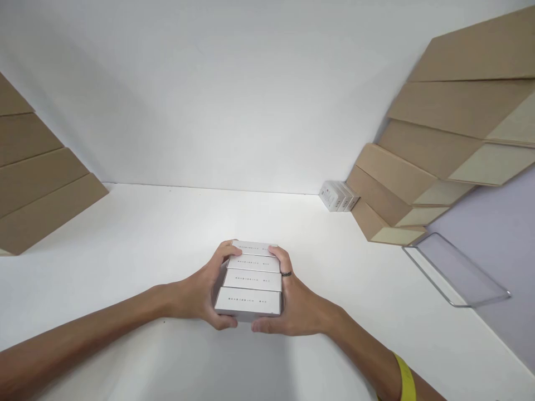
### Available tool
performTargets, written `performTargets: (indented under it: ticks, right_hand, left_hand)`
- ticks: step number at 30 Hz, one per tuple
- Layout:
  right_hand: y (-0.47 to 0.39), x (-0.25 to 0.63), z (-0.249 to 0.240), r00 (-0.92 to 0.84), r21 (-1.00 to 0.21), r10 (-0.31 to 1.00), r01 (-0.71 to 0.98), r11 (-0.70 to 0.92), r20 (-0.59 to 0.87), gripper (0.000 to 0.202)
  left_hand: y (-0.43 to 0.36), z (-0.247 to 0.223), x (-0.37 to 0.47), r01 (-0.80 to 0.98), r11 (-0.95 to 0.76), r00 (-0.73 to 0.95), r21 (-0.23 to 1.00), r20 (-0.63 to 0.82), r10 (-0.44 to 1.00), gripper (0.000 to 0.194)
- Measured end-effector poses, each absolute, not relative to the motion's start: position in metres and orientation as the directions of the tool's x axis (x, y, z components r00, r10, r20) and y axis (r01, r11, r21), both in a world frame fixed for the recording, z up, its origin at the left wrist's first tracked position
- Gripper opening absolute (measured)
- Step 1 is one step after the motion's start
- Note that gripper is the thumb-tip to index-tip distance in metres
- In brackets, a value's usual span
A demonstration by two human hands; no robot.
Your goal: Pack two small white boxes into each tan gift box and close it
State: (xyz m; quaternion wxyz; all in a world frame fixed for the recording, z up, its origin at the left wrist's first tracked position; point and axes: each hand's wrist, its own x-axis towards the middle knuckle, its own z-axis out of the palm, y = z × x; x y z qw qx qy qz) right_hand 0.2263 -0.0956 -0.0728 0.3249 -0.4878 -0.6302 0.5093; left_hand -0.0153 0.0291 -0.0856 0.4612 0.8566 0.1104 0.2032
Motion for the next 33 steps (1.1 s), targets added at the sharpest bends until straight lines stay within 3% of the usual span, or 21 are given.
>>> performTargets:
  ticks: [8,13,19,26,29,33]
  right_hand:
    - [-0.094,0.222,-0.077,-0.335,-0.935,0.939,0.301,0.188,0.08,0.107]
    - [-0.096,0.224,-0.085,-0.325,-0.897,0.937,0.367,0.248,0.127,0.118]
    - [-0.09,0.226,-0.083,-0.365,-0.855,0.91,0.39,0.341,0.197,0.116]
    - [-0.094,0.229,-0.095,-0.318,-0.863,0.931,0.402,0.305,0.18,0.121]
    - [-0.095,0.228,-0.1,-0.318,-0.871,0.923,0.364,0.328,0.215,0.121]
    - [-0.093,0.224,-0.1,-0.352,-0.89,0.92,0.344,0.299,0.173,0.122]
  left_hand:
    - [0.021,-0.092,-0.01,-0.09,-0.591,0.884,0.802,0.337,0.323,0.118]
    - [0.014,-0.093,-0.008,-0.111,-0.662,0.881,0.741,0.382,0.279,0.121]
    - [0.013,-0.091,-0.009,-0.124,-0.636,0.842,0.762,0.42,0.339,0.116]
    - [0.014,-0.088,-0.009,-0.193,-0.647,0.802,0.737,0.499,0.329,0.117]
    - [0.015,-0.077,-0.014,-0.192,-0.622,0.817,0.759,0.475,0.327,0.119]
    - [0.017,-0.064,-0.026,-0.121,-0.547,0.887,0.828,0.338,0.315,0.118]
